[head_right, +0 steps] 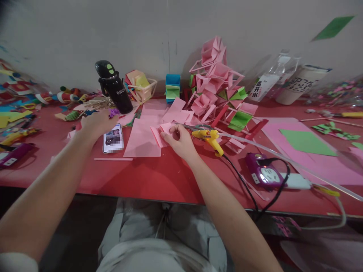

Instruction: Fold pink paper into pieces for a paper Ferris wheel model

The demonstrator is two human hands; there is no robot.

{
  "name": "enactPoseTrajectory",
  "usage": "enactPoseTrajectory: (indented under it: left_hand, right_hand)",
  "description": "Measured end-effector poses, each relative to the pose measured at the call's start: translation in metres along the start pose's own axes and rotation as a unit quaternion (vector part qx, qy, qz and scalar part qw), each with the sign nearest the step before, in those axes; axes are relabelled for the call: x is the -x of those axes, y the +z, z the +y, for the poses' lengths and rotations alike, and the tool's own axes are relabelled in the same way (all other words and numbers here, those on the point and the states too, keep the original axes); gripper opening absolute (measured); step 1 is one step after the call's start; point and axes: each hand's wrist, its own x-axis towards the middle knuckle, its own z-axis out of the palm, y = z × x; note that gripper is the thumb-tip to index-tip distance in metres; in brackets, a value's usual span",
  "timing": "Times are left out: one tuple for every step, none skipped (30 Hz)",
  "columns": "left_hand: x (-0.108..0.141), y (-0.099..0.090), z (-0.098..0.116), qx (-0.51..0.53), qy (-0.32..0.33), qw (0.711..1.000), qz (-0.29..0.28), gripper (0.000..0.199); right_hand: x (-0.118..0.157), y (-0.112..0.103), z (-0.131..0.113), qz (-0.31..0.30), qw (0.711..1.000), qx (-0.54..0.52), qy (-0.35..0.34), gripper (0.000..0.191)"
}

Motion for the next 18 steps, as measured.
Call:
enactPoseTrajectory:
  left_hand:
    - [0.008,0.002,0.013,0.03,0.0,0.999,0.025,0.051]
    - [0.017,0.007,0.027,0.095,0.024,0.995,0.008,0.047]
    - [0.026,0.014,0.042,0.194,0.043,0.98,-0.032,0.045]
    - [0.034,0.022,0.056,0.305,0.053,0.947,-0.088,0.043]
    - [0.041,0.031,0.07,0.398,0.061,0.902,-0.155,0.042]
    - [0.047,0.04,0.082,0.467,0.07,0.858,-0.202,0.04]
    - [0.052,0.049,0.093,0.51,0.078,0.823,-0.236,0.037]
    - [0.055,0.056,0.101,0.539,0.088,0.8,-0.248,0.033]
    - [0.058,0.062,0.107,0.556,0.095,0.786,-0.251,0.03]
    - [0.06,0.067,0.111,0.568,0.097,0.778,-0.25,0.026]
    - [0.061,0.07,0.113,0.577,0.095,0.773,-0.245,0.022]
    - [0.061,0.072,0.113,0.584,0.089,0.77,-0.242,0.021]
    - [0.062,0.074,0.113,0.589,0.083,0.767,-0.241,0.022]
    - [0.062,0.075,0.111,0.594,0.078,0.765,-0.238,0.023]
    - [0.062,0.076,0.109,0.598,0.076,0.763,-0.234,0.024]
    - [0.062,0.076,0.108,0.603,0.077,0.759,-0.231,0.023]
    - [0.063,0.076,0.106,0.61,0.08,0.754,-0.232,0.022]
    - [0.064,0.076,0.105,0.619,0.083,0.745,-0.235,0.022]
  right_hand:
    - [0.0,0.0,0.0,0.002,1.0,0.004,-0.003,0.034]
    - [0.0,0.0,0.001,0.005,1.0,0.009,-0.004,0.033]
    - [0.0,0.0,0.002,0.011,1.0,0.013,-0.006,0.033]
    - [0.0,0.0,0.003,0.018,1.0,0.018,-0.006,0.033]
    - [0.0,-0.001,0.004,0.026,0.999,0.023,-0.008,0.032]
    - [0.0,-0.001,0.005,0.035,0.999,0.03,-0.009,0.032]
    - [0.0,-0.002,0.006,0.043,0.998,0.038,-0.01,0.031]
    - [0.0,-0.003,0.007,0.048,0.998,0.047,-0.009,0.031]
    - [0.0,-0.004,0.008,0.052,0.997,0.055,-0.009,0.031]
    - [0.0,-0.005,0.009,0.054,0.996,0.065,-0.01,0.031]
    - [-0.001,-0.005,0.01,0.055,0.996,0.074,-0.012,0.032]
    - [-0.001,-0.006,0.011,0.055,0.995,0.082,-0.015,0.032]
    - [-0.001,-0.006,0.012,0.054,0.994,0.088,-0.016,0.032]
    - [-0.001,-0.006,0.013,0.052,0.994,0.092,-0.016,0.032]
    - [-0.001,-0.006,0.014,0.047,0.994,0.093,-0.016,0.031]
    - [-0.001,-0.006,0.014,0.039,0.995,0.091,-0.018,0.029]
    - [-0.001,-0.006,0.015,0.029,0.995,0.088,-0.021,0.027]
    - [-0.001,-0.006,0.016,0.021,0.996,0.086,-0.026,0.025]
